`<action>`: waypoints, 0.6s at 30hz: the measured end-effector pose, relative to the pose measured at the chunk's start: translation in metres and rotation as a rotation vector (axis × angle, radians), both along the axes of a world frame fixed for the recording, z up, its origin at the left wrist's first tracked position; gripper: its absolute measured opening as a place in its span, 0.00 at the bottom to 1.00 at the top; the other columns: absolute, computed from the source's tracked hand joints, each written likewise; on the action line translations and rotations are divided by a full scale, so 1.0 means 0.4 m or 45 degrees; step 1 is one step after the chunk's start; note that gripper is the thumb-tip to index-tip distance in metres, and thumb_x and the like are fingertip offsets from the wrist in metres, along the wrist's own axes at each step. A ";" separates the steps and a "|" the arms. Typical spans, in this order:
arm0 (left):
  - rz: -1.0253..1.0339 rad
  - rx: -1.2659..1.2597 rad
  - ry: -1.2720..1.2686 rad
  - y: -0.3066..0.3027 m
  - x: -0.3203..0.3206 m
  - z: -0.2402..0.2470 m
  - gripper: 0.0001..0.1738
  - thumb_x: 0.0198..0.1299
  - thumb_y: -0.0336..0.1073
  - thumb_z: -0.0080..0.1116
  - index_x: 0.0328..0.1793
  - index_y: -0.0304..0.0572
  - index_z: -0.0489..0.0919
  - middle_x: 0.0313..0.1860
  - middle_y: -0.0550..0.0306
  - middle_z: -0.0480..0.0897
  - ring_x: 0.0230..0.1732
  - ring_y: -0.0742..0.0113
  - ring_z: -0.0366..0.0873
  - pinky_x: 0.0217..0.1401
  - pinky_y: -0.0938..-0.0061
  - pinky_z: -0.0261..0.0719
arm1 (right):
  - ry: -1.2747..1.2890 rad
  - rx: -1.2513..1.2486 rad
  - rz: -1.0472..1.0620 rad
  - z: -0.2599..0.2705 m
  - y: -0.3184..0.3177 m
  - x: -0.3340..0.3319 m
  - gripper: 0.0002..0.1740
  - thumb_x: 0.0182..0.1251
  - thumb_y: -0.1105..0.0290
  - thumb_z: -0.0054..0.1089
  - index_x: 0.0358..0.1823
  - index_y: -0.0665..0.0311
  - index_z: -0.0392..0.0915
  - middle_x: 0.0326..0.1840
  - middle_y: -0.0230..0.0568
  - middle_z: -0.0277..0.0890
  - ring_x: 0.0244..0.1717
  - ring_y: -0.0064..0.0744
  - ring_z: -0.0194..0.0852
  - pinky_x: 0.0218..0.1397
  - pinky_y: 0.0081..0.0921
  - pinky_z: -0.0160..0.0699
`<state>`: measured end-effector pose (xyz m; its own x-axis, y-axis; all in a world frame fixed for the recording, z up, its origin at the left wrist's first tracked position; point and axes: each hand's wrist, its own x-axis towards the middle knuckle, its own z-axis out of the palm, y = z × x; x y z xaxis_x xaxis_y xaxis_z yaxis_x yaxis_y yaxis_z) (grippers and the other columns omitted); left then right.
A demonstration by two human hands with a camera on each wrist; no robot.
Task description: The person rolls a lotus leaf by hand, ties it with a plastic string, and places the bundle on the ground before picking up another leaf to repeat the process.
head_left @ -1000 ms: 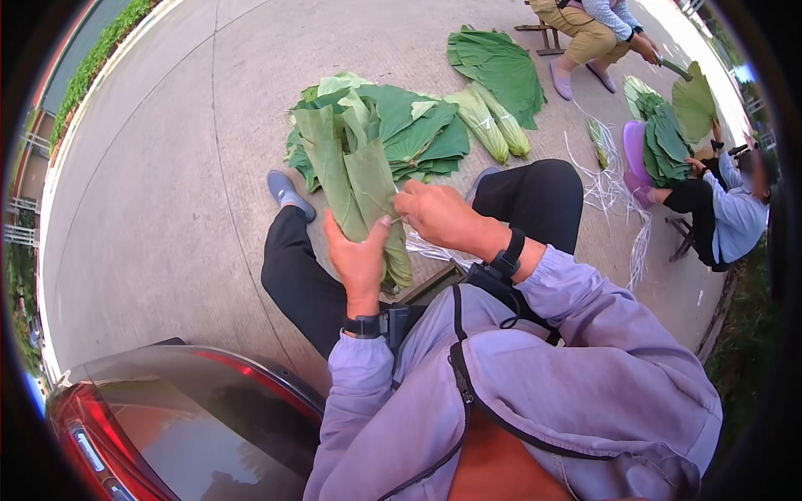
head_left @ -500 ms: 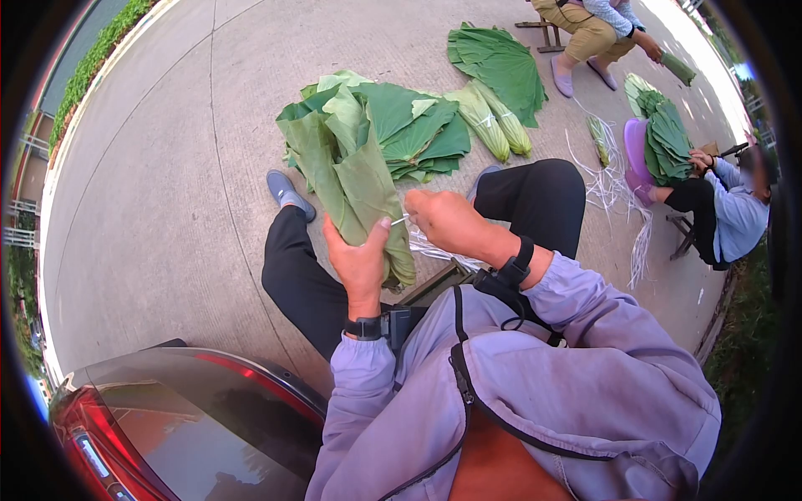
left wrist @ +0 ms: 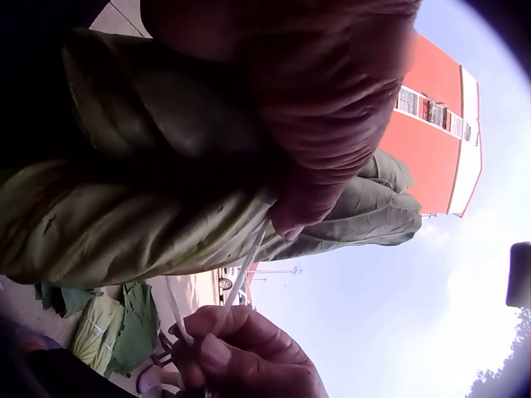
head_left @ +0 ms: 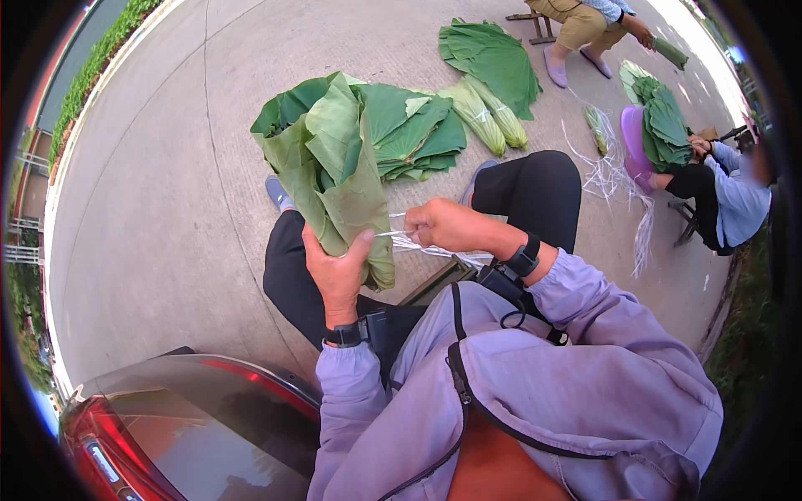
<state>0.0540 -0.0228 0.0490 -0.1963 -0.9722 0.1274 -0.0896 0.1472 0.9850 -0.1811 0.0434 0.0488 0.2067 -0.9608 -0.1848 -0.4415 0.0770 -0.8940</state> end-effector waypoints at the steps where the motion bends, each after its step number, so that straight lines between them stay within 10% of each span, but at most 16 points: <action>1: -0.004 -0.011 -0.031 -0.003 0.009 0.009 0.46 0.53 0.29 0.84 0.77 0.33 0.71 0.64 0.51 0.84 0.60 0.64 0.83 0.67 0.68 0.81 | -0.019 0.025 0.008 0.002 0.006 -0.002 0.08 0.66 0.74 0.62 0.42 0.71 0.81 0.31 0.42 0.79 0.33 0.33 0.73 0.42 0.35 0.77; 18: -0.064 0.045 0.039 0.006 -0.003 0.054 0.42 0.51 0.29 0.83 0.73 0.33 0.74 0.62 0.52 0.85 0.60 0.62 0.84 0.67 0.67 0.80 | -0.221 -0.068 -0.121 0.065 0.106 -0.059 0.07 0.73 0.71 0.62 0.44 0.67 0.80 0.31 0.33 0.76 0.35 0.24 0.72 0.41 0.30 0.73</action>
<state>0.0527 -0.0202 0.0708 -0.2416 -0.9652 0.0996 -0.0527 0.1156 0.9919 -0.2046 0.0860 0.0749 0.1391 -0.9850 -0.1025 -0.2733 0.0613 -0.9600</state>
